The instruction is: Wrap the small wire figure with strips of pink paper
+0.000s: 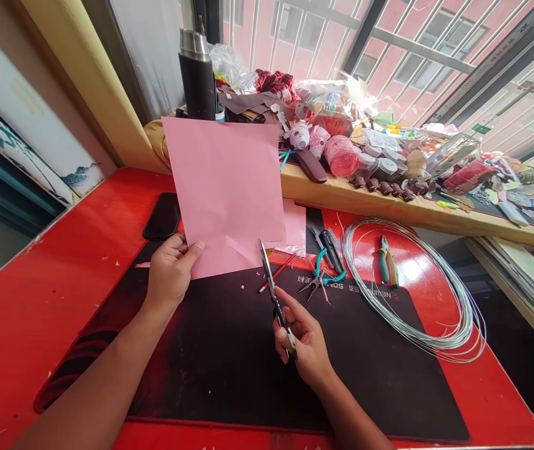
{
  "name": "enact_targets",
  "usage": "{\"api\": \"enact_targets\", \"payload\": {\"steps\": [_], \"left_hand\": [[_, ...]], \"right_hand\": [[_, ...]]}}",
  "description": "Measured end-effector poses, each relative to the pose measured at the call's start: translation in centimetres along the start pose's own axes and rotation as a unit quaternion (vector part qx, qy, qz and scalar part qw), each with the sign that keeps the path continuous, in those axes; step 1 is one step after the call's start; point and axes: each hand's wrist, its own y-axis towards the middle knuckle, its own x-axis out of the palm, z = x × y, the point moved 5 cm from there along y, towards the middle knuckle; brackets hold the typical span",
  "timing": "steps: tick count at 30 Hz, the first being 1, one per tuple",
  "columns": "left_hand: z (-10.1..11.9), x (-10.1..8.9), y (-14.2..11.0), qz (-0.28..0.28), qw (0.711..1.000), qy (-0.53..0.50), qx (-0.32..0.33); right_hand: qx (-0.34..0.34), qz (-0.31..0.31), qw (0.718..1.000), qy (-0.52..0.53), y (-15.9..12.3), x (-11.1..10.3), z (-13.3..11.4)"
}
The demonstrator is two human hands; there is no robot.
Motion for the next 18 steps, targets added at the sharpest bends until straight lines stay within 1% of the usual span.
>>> {"api": "enact_targets", "payload": {"steps": [8,18], "left_hand": [[-0.06,-0.09,-0.03,0.005,1.0,0.002,-0.005],[0.0,0.07,-0.16,-0.002,1.0,0.004,-0.012]], "right_hand": [[0.005,0.004,1.0,0.009,-0.07,0.0,-0.03],[0.003,0.005,1.0,0.019,-0.01,0.04,0.03]]}}
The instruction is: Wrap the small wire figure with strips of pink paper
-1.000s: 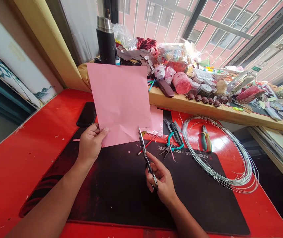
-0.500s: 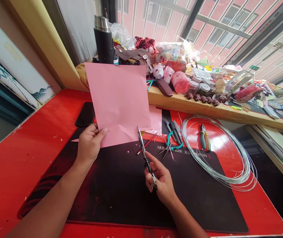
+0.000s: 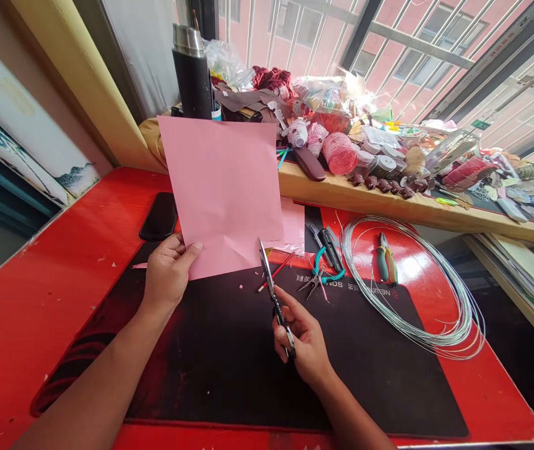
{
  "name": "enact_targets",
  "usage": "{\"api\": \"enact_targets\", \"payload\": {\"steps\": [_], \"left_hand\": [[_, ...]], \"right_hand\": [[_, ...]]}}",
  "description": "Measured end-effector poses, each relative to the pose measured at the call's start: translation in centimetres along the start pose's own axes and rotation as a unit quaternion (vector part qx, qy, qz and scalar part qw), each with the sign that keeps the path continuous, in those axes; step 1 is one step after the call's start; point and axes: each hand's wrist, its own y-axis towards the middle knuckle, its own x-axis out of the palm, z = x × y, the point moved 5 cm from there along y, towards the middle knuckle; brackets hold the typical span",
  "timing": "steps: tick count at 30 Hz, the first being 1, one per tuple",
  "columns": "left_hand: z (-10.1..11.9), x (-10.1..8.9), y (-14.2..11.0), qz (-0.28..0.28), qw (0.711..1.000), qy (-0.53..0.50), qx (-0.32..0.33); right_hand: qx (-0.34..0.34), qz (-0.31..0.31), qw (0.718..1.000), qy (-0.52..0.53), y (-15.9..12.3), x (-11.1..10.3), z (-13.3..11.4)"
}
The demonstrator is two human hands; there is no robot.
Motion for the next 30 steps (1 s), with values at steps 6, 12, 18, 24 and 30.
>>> {"api": "enact_targets", "payload": {"steps": [6,12,18,24,30], "left_hand": [[-0.13,0.02,0.02,-0.002,1.0,-0.013,0.001],[-0.22,0.01,0.04,0.002,1.0,-0.019,-0.007],[-0.13,0.15,-0.11,-0.001,1.0,-0.019,-0.016],[-0.26,0.26,-0.06,-0.002,0.999,-0.043,-0.019],[-0.57,0.17,0.13,0.002,0.998,-0.059,-0.021]], "right_hand": [[-0.002,-0.001,1.0,0.003,-0.02,-0.02,0.05],[-0.003,-0.006,1.0,0.003,0.0,-0.07,0.23],[-0.006,-0.006,1.0,-0.003,0.04,-0.08,0.17],[-0.012,-0.011,1.0,0.009,0.02,-0.09,0.3],[-0.004,-0.01,1.0,0.018,-0.02,-0.02,0.5]]}}
